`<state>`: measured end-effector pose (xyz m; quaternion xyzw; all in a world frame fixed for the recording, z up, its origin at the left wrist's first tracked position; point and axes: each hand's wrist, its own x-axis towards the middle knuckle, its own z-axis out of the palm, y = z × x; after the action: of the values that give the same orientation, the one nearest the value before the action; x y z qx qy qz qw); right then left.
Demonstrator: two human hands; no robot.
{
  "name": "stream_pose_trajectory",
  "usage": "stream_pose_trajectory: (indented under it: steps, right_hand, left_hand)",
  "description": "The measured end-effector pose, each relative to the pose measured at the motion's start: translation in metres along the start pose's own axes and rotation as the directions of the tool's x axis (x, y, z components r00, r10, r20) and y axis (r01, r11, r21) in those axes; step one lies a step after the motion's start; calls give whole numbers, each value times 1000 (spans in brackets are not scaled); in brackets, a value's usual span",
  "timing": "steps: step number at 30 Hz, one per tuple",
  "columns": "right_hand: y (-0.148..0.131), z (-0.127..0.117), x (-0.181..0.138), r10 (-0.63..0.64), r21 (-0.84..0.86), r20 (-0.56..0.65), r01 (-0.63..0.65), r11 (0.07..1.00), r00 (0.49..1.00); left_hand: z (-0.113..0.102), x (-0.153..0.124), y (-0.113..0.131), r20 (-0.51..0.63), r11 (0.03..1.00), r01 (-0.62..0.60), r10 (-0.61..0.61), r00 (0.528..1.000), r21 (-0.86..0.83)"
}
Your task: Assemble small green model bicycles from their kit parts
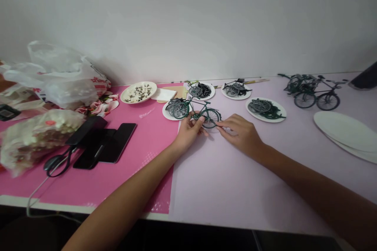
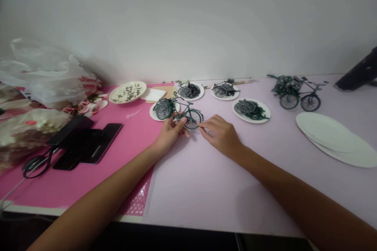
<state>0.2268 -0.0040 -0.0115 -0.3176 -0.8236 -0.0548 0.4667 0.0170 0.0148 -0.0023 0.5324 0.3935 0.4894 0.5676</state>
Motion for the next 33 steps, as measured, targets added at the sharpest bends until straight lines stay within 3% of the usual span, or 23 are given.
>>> stream_pose_trajectory:
  steps: [10,17,21,26,30,33]
  right_hand:
    - [5,3,-6,-5,81,56,0,997,998]
    - [7,3,-6,-60,143,138,40,989,989]
    - [11,-5,-4,-62,89,154,48,995,986]
    - [28,-20,-2,74,-117,253,-46,992,965]
    - [40,-23,-6,217,-128,315,-186,974,924]
    - [41,-19,-9,242,-103,374,-219,970,895]
  left_hand:
    - [1,-3,1,19,997,40,-39,999,-69]
    - [5,-4,5,-69,996,85,-83,994,22]
    - [6,-4,6,-98,997,73,-70,993,27]
    - [5,-3,5,-149,998,54,-49,988,29]
    - [4,-3,5,-147,997,44,-35,989,57]
    - [4,-2,4,-151,997,54,-46,987,52]
